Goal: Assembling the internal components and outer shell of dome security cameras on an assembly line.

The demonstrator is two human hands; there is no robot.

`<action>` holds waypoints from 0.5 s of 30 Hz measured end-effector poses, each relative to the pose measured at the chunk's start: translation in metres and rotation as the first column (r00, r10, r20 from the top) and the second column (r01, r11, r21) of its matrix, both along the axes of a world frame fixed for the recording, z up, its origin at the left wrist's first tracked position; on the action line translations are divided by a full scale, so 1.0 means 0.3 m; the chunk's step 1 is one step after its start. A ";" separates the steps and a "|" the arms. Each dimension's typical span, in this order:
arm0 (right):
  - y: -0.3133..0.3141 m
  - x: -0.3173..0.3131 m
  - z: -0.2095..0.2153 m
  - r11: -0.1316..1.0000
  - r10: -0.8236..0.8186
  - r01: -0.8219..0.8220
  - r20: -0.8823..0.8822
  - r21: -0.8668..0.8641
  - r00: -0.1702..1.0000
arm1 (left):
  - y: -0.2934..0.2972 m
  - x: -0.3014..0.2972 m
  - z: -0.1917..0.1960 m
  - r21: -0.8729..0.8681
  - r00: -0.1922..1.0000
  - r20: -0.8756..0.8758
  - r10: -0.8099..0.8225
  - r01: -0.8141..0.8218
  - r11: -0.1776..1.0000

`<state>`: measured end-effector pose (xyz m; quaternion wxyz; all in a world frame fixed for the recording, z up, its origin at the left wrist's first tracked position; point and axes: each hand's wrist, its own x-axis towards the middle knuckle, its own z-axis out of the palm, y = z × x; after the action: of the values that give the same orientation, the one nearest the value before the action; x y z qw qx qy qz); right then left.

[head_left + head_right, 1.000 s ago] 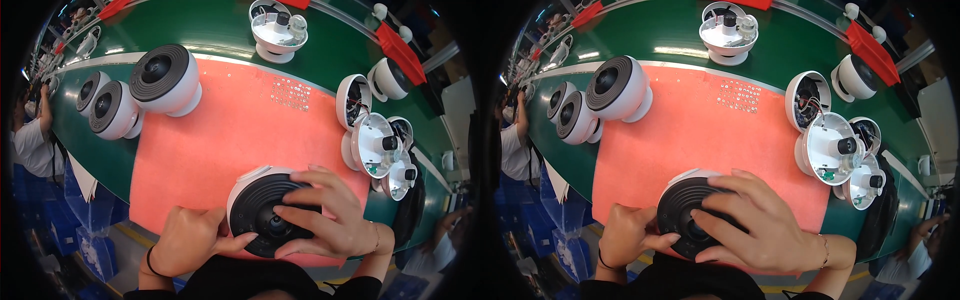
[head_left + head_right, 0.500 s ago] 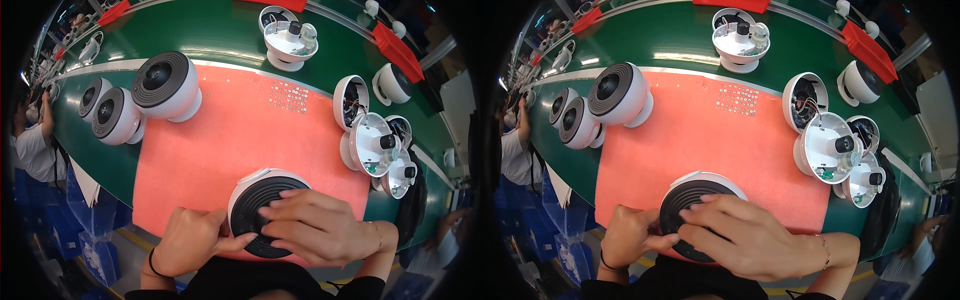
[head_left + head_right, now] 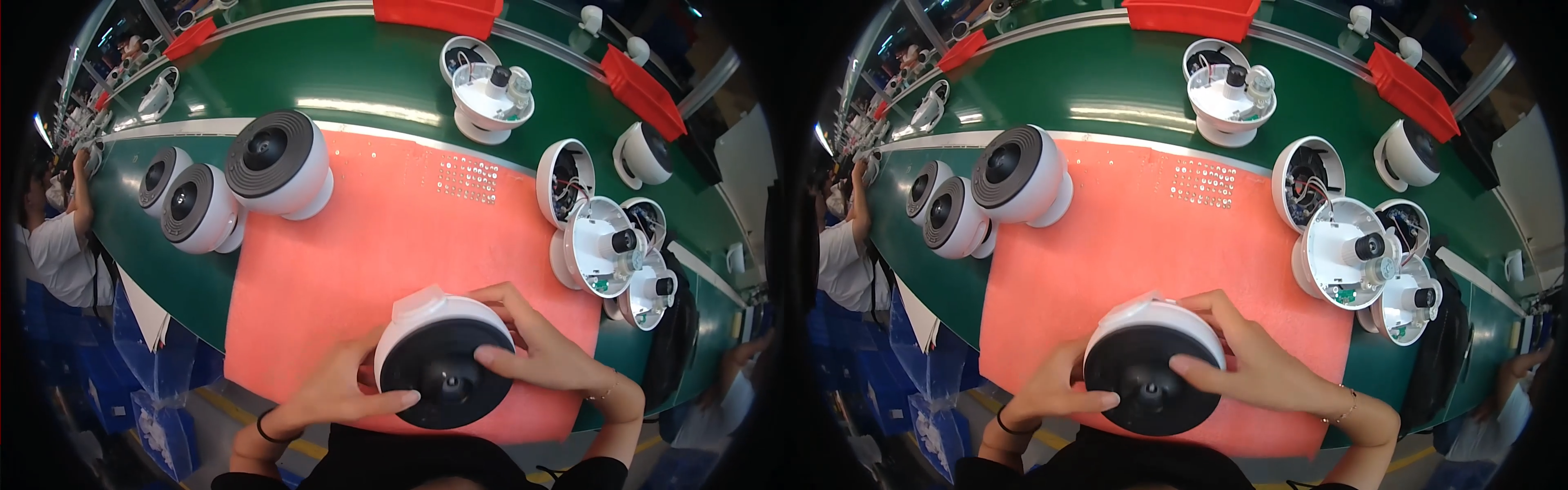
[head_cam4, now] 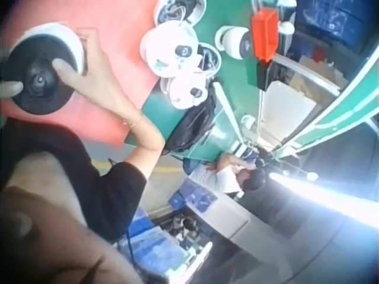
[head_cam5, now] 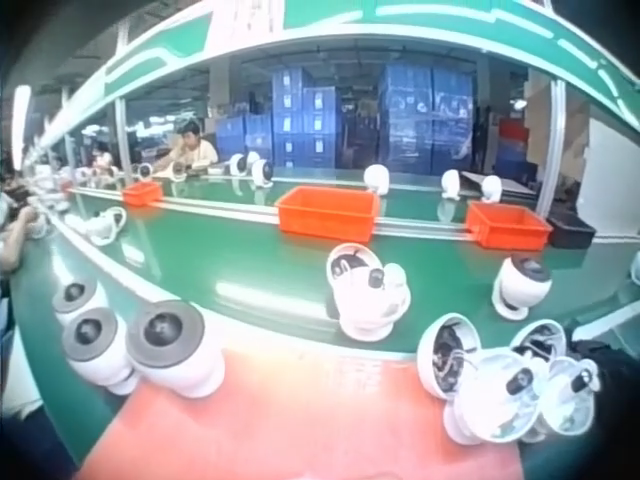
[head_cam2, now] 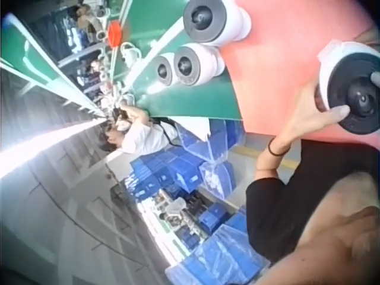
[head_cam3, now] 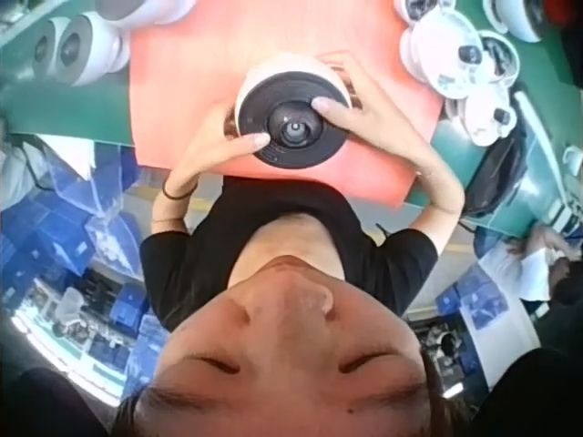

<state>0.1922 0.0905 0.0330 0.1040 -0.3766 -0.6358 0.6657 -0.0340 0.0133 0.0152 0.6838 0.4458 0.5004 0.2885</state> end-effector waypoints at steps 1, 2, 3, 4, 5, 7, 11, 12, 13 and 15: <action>-0.012 -0.001 0.015 0.997 -0.016 0.022 -0.080 0.073 0.997 | -0.008 0.002 -0.004 0.067 0.996 0.086 0.013 -0.019 0.998; -0.017 -0.005 0.032 0.989 -0.024 0.047 -0.161 0.142 0.987 | -0.021 0.005 -0.005 0.215 0.999 0.036 0.038 -0.045 0.976; -0.021 -0.027 0.061 0.980 -0.080 0.108 -0.166 0.165 0.983 | -0.012 0.015 0.021 0.317 0.998 -0.023 0.057 -0.047 0.947; -0.022 -0.042 0.069 0.978 -0.080 0.110 -0.167 0.176 0.983 | -0.003 0.020 0.052 0.414 0.993 -0.079 0.084 -0.044 0.909; -0.019 -0.055 0.065 0.913 -0.076 0.135 -0.164 0.386 0.983 | 0.002 0.017 0.071 0.423 0.994 -0.077 0.083 -0.043 0.905; -0.005 -0.068 0.050 0.713 -0.058 0.198 -0.226 0.673 0.973 | -0.001 0.013 0.119 0.545 0.967 -0.228 0.117 0.027 0.838; 0.038 -0.083 0.097 0.730 -0.080 0.201 -0.211 0.653 0.974 | 0.054 -0.004 0.146 0.638 0.942 -0.294 0.164 0.066 0.767; 0.047 -0.084 0.115 0.722 -0.085 0.209 -0.216 0.660 0.973 | 0.069 -0.011 0.142 0.630 0.956 -0.247 0.160 0.033 0.776; 0.062 -0.088 0.134 0.702 -0.100 0.233 -0.230 0.673 0.968 | 0.087 -0.017 0.143 0.621 0.968 -0.200 0.154 0.003 0.784; 0.073 -0.064 0.163 0.773 -0.097 0.297 -0.358 0.561 0.929 | 0.141 -0.020 0.169 0.597 0.993 -0.014 0.120 -0.088 0.798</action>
<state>0.1728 0.1123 0.0819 0.3870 -0.2798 -0.7471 0.4623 -0.0401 0.0555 0.0658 0.4798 0.6167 0.4259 0.4561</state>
